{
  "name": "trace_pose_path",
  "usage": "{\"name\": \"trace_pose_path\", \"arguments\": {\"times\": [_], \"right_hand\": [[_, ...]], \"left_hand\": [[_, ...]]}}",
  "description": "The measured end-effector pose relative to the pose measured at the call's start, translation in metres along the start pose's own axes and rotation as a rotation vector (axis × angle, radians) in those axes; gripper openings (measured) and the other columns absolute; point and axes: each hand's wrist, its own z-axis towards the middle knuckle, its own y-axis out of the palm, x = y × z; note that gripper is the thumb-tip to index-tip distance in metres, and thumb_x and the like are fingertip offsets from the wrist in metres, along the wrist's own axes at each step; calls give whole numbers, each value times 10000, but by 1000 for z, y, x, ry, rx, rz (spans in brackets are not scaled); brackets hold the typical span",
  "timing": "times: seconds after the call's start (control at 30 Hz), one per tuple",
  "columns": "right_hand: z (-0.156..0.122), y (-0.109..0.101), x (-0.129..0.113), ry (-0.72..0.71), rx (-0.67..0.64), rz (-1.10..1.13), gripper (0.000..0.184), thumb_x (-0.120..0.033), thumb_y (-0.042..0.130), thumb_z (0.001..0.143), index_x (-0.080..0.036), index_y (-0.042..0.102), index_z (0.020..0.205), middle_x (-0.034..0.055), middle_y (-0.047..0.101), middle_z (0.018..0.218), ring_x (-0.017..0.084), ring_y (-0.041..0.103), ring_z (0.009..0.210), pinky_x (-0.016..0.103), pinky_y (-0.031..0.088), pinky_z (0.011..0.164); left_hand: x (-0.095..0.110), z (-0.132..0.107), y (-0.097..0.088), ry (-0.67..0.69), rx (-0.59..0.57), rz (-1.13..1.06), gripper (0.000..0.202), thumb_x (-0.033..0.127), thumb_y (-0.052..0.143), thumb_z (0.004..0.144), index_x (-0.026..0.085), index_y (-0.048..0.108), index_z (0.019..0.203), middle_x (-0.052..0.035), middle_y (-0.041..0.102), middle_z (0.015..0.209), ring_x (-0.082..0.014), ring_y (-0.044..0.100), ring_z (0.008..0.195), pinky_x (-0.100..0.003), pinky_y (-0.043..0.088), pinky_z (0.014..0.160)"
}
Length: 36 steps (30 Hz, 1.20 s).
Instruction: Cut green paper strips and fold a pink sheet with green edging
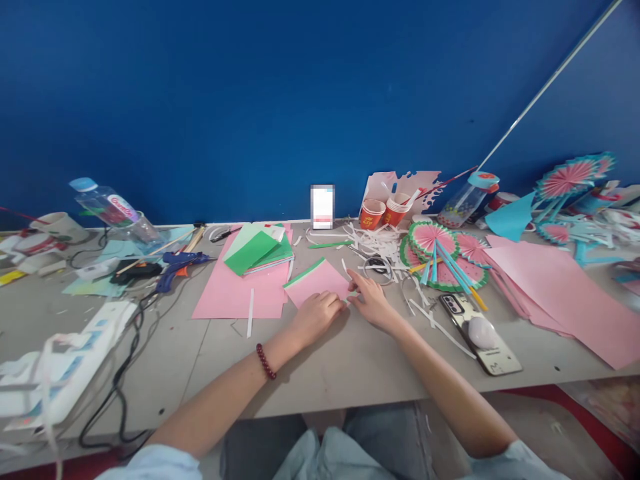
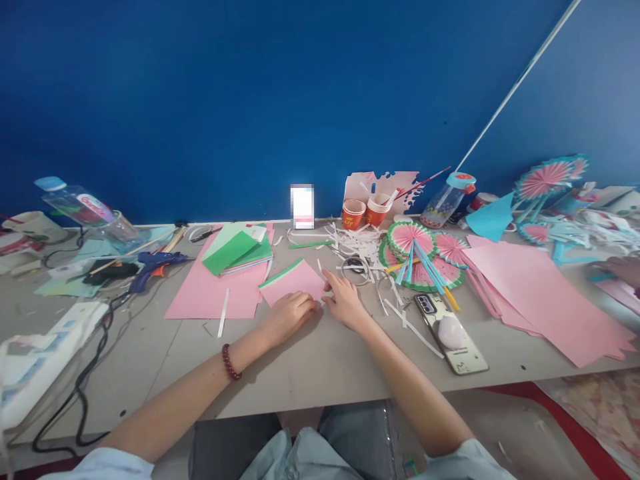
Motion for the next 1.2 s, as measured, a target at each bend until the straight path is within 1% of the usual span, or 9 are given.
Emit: {"name": "trace_pose_path", "arguments": {"times": [0.2,0.37,0.63,0.87,1.0,1.1,1.2], "right_hand": [[0,0,1,-5,3,-16,629,-137,541,775,-239,367,1371,53,635,1049,222,524,945,394,339,866],[1,2,3,-12,8,-21,641,-139,532,784,-257,350,1387,56,635,1042,225,523,945,401,343,860],[1,3,3,-10,14,-20,645,-142,536,777,-255,359,1387,57,637,1034,229,524,950,400,343,862],[0,2,2,-9,17,-12,639,-133,528,776,-248,361,1382,53,636,1045,226,517,951,393,330,867],[-1,2,1,-9,16,-15,644,-138,531,783,-250,349,1391,57,638,1037,224,515,937,392,328,856],[-1,2,2,-5,14,-11,636,-144,535,784,-244,358,1386,60,639,1036,227,513,933,396,327,854],[0,2,2,-12,16,-12,648,-140,535,781,-246,352,1393,63,639,1034,227,510,926,398,327,852]], "left_hand": [[-1,-2,2,-15,82,-67,280,305,352,975,164,593,959,-55,610,904,-176,569,871,-322,455,762],[-3,-4,4,6,53,-42,224,256,407,958,180,617,981,-49,605,917,-178,558,879,-319,449,766],[-2,-6,0,51,23,41,174,213,472,928,185,606,1038,-41,601,916,-187,547,874,-318,424,738],[0,-2,0,37,-10,58,186,209,420,949,162,594,997,-46,602,916,-181,560,857,-319,422,731],[-2,0,2,20,-8,23,197,232,400,958,168,583,993,-44,604,916,-179,560,849,-320,427,729],[-3,-1,3,16,2,-16,201,245,394,960,165,578,942,-46,604,910,-181,558,852,-319,437,730],[-3,-2,3,4,52,-70,233,274,371,968,164,567,907,-49,602,904,-180,557,868,-319,447,755]]}}
